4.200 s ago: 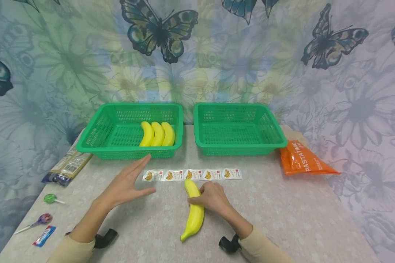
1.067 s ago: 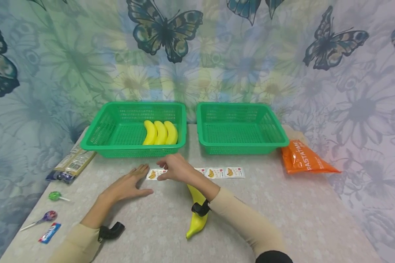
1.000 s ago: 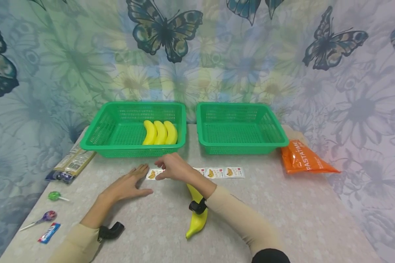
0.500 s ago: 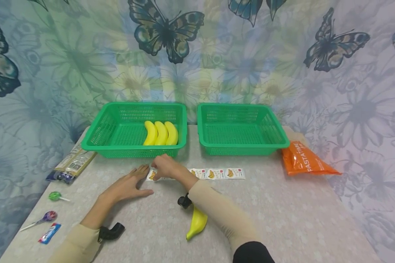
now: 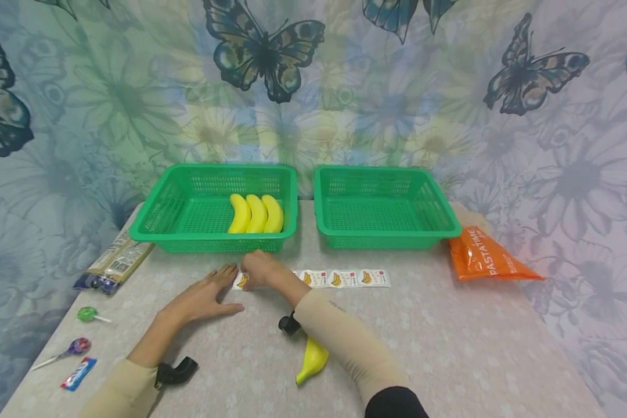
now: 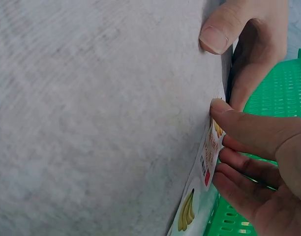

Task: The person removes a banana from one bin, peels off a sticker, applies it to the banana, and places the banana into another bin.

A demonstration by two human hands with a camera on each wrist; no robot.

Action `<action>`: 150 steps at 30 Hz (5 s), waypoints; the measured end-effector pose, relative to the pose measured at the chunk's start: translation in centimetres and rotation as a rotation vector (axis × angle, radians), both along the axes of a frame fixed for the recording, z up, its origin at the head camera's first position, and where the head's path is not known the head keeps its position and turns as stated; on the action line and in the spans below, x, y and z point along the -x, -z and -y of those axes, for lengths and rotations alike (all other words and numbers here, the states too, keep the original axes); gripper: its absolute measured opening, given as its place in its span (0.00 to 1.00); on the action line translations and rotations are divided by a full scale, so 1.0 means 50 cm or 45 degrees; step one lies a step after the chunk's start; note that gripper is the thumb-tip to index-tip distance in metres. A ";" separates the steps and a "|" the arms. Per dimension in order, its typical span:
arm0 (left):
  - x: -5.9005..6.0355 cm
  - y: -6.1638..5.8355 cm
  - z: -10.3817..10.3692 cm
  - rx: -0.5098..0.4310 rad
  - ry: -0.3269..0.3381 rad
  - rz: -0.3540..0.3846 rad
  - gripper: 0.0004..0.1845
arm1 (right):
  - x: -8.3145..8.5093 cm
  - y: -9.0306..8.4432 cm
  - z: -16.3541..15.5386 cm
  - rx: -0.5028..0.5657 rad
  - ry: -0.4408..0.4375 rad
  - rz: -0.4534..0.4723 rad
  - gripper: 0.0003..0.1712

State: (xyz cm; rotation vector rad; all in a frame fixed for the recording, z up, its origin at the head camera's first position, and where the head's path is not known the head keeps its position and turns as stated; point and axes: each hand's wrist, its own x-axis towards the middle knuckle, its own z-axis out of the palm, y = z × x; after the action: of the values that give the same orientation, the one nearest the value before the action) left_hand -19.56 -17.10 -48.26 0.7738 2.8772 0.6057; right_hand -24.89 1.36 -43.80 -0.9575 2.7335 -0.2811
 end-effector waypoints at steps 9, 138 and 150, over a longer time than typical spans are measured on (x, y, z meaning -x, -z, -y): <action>-0.001 0.001 -0.001 0.000 0.012 -0.008 0.53 | -0.002 0.001 -0.003 0.039 0.044 0.009 0.20; -0.112 0.001 -0.287 -0.327 0.190 0.189 0.64 | -0.187 -0.171 -0.260 0.849 0.446 0.002 0.05; -0.110 -0.002 -0.289 -0.315 0.175 0.167 0.60 | -0.213 -0.116 -0.322 0.934 0.628 0.146 0.09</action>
State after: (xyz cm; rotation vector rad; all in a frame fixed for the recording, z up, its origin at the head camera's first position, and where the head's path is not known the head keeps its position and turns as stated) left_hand -14.08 -2.64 -48.14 0.9165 2.6356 0.9674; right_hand -14.23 17.44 -38.00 -0.3354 2.7333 -1.4402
